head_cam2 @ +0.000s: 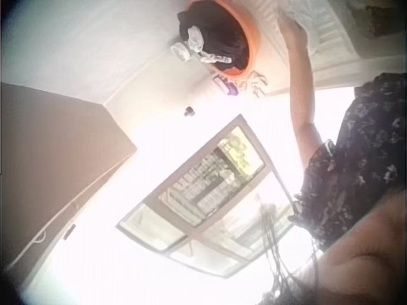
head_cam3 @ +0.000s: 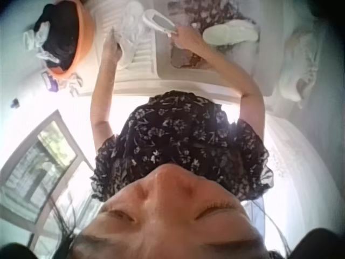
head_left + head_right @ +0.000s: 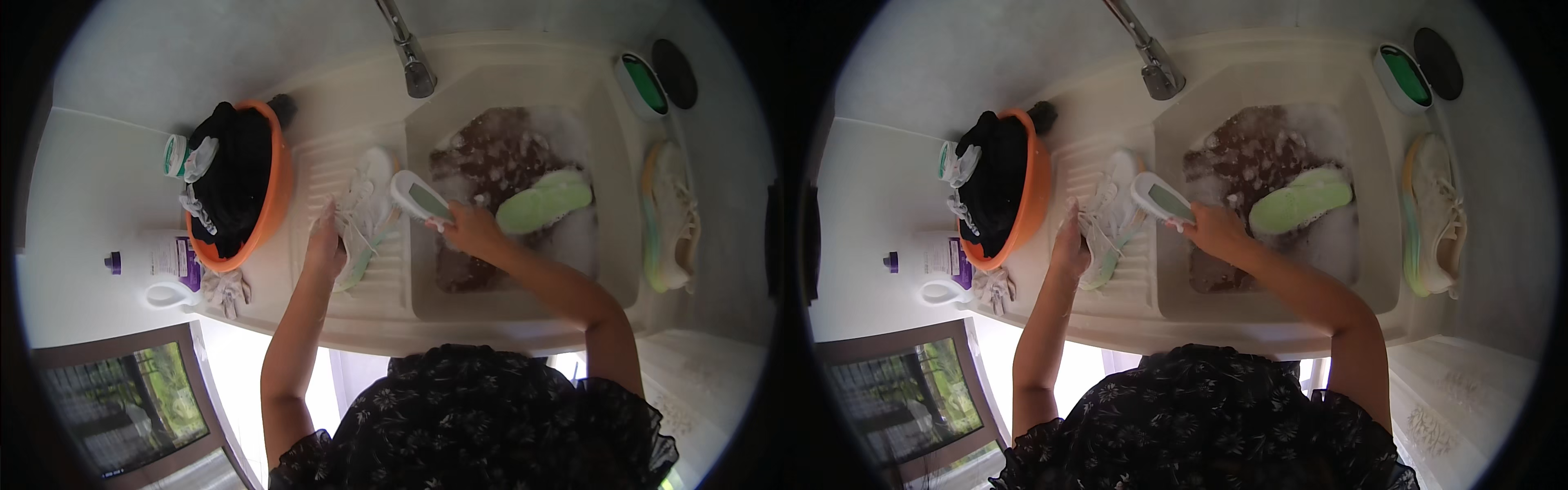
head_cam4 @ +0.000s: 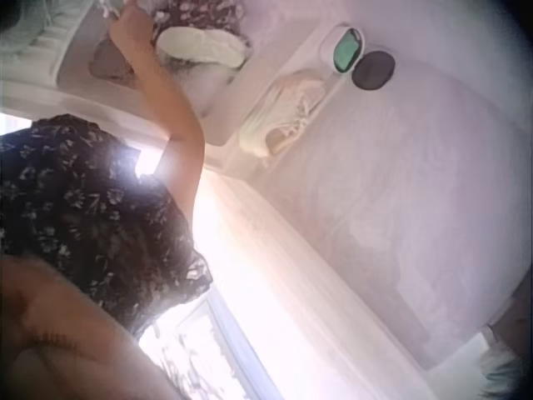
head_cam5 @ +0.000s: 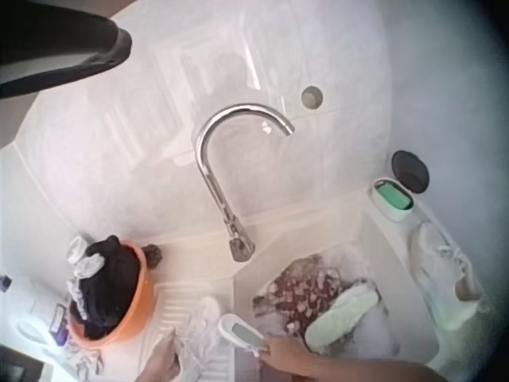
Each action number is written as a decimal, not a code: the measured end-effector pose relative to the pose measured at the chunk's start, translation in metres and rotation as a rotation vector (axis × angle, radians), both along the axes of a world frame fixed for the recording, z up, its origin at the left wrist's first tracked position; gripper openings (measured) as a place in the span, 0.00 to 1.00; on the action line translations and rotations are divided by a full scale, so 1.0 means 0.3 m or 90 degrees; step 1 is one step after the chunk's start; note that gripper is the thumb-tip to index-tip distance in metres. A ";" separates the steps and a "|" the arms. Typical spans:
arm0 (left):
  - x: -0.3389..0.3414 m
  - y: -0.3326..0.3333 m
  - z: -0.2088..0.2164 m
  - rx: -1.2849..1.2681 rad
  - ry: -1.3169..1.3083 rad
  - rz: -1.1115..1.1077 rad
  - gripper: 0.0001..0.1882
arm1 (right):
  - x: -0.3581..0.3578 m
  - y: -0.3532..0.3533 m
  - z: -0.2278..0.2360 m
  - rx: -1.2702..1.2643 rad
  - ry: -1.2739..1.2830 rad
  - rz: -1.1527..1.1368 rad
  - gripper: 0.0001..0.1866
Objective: The person scrubs a pair of white sneakers with a brush in a sink filled with soapy water. They repeatedly dip the shoes and brush into the water, scrubbing the uppers, soles, and laces, then rinse and continue scrubbing throughout the clip.
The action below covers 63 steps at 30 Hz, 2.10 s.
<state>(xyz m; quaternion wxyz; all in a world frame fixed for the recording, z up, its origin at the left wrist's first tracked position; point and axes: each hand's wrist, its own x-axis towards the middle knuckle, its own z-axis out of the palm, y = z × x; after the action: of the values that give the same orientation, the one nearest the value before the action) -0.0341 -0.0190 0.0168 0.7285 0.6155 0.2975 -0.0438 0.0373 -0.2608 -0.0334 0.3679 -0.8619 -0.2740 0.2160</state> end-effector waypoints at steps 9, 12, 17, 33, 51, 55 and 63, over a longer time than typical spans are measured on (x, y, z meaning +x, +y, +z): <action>-0.026 0.054 -0.019 0.095 0.160 -0.008 0.19 | -0.109 0.147 -0.100 0.116 0.023 0.084 0.26; -0.017 -0.014 0.064 -0.121 0.059 0.056 0.13 | -0.026 0.117 0.004 0.036 -0.014 0.078 0.23; -0.058 -0.038 0.020 -0.235 -0.032 0.135 0.09 | 0.121 0.127 0.087 0.041 0.018 -0.069 0.22; 0.008 -0.167 0.032 -0.139 -0.107 0.236 0.15 | -0.030 -0.085 0.123 -0.098 -0.022 0.146 0.21; -0.044 -0.154 0.168 1.030 -0.285 -0.165 0.12 | 0.043 -0.114 0.185 -0.162 0.016 0.012 0.18; 0.049 -0.066 0.133 1.140 -0.295 -0.375 0.09 | 0.007 -0.101 0.266 -0.163 -0.054 0.091 0.21; 0.121 -0.017 0.186 0.771 -0.248 -0.434 0.08 | 0.031 -0.113 0.469 -0.202 -0.077 0.082 0.20</action>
<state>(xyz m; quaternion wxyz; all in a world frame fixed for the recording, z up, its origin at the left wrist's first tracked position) 0.0021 -0.0240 0.0726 0.2447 0.9666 -0.0741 0.0145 0.0466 -0.2948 0.1075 0.1959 -0.9012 -0.3126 0.2276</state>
